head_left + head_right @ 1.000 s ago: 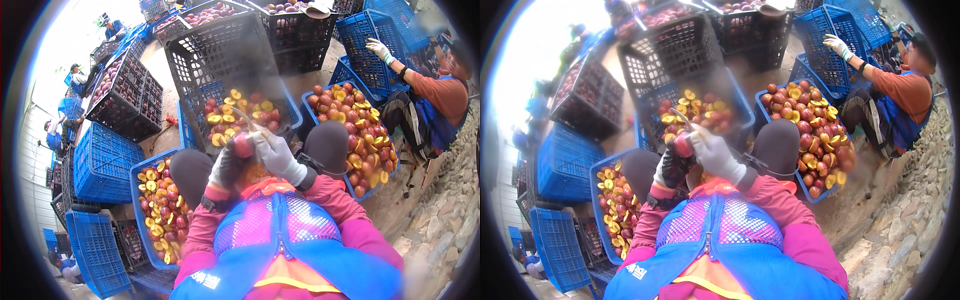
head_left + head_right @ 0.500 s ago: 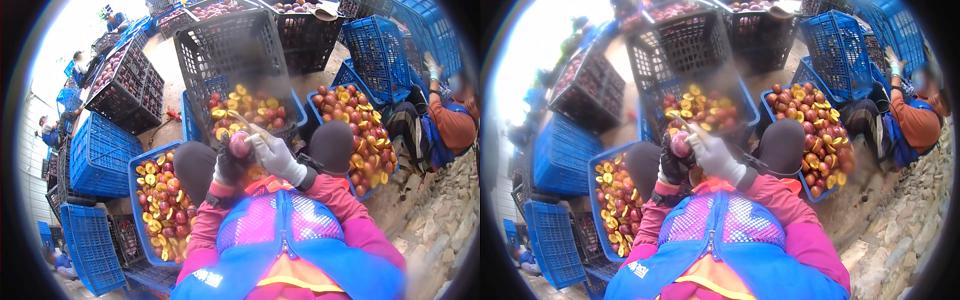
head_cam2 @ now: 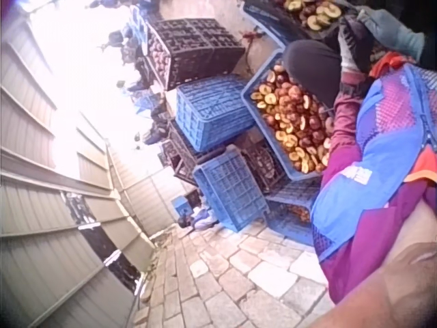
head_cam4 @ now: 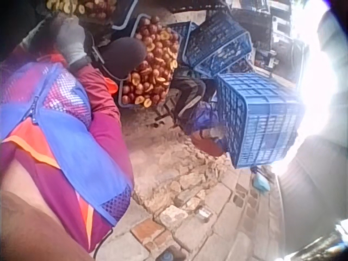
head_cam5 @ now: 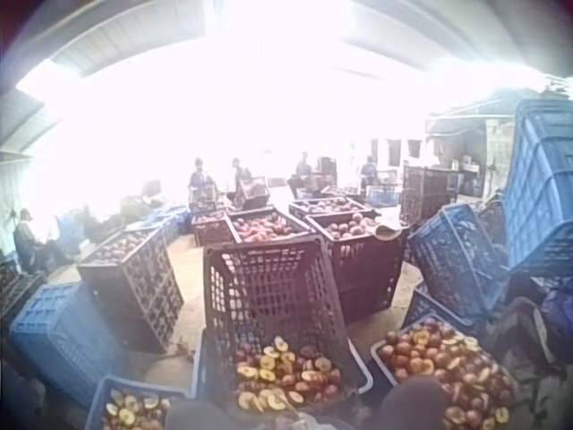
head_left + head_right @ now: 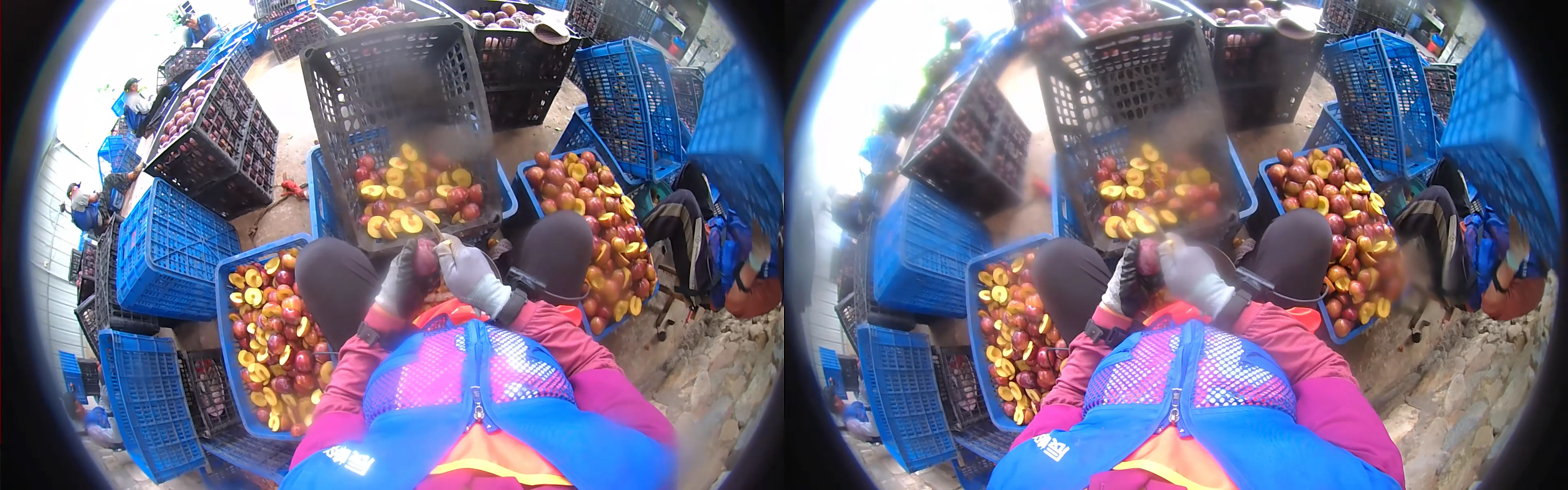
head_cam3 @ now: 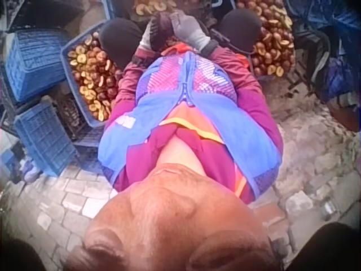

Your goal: Cutting peaches into halves and pitting them in an agricultural processing area.

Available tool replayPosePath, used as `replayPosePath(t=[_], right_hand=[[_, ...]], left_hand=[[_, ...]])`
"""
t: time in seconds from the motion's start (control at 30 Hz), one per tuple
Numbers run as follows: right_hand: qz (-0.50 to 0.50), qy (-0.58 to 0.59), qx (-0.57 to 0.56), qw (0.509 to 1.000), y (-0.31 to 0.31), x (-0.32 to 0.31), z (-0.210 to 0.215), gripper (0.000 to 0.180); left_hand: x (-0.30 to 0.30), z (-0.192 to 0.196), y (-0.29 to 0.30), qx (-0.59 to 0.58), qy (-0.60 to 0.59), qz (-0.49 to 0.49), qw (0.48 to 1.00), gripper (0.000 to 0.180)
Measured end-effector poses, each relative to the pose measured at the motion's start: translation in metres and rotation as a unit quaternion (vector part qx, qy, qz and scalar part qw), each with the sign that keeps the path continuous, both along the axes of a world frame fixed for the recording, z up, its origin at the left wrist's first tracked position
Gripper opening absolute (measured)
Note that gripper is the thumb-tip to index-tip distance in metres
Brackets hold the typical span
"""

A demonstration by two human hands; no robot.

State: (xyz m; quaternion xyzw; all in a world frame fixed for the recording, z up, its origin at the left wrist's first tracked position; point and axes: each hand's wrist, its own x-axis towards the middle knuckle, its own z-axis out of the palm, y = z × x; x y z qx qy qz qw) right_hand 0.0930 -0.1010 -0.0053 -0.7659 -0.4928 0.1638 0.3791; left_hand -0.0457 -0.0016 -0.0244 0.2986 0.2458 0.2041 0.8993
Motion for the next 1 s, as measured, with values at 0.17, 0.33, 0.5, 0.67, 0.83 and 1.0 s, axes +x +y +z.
replayPosePath(t=[0.17, 0.33, 0.5, 0.67, 0.83, 1.0], right_hand=[[0.068, -0.055, -0.017, 0.996, 0.004, 0.009, -0.016, 0.046], [0.048, 0.009, -0.048, 0.998, -0.002, 0.003, -0.009, 0.037], [0.055, -0.086, 0.042, 0.994, -0.022, 0.009, 0.01, 0.035], [-0.012, -0.124, -0.042, 0.991, -0.037, 0.039, 0.01, 0.039], [0.068, -0.007, 0.208, 0.976, -0.025, -0.008, 0.06, 0.037], [0.083, -0.012, 0.185, 0.979, -0.024, -0.014, 0.055, 0.027]], left_hand=[[0.006, -0.004, 0.003, 0.05, 0.021, -0.008, 0.998, 0.048], [-0.001, 0.005, 0.005, 0.224, 0.07, -0.03, 0.972, 0.042], [-0.005, 0.065, -0.003, 0.451, 0.163, 0.004, 0.877, 0.059], [-0.033, 0.08, 0.033, 0.329, 0.105, 0.13, 0.93, 0.055], [-0.021, 0.084, 0.033, -0.137, -0.25, 0.046, 0.957, 0.057], [-0.015, 0.036, 0.03, -0.158, -0.277, 0.061, 0.946, 0.058]])
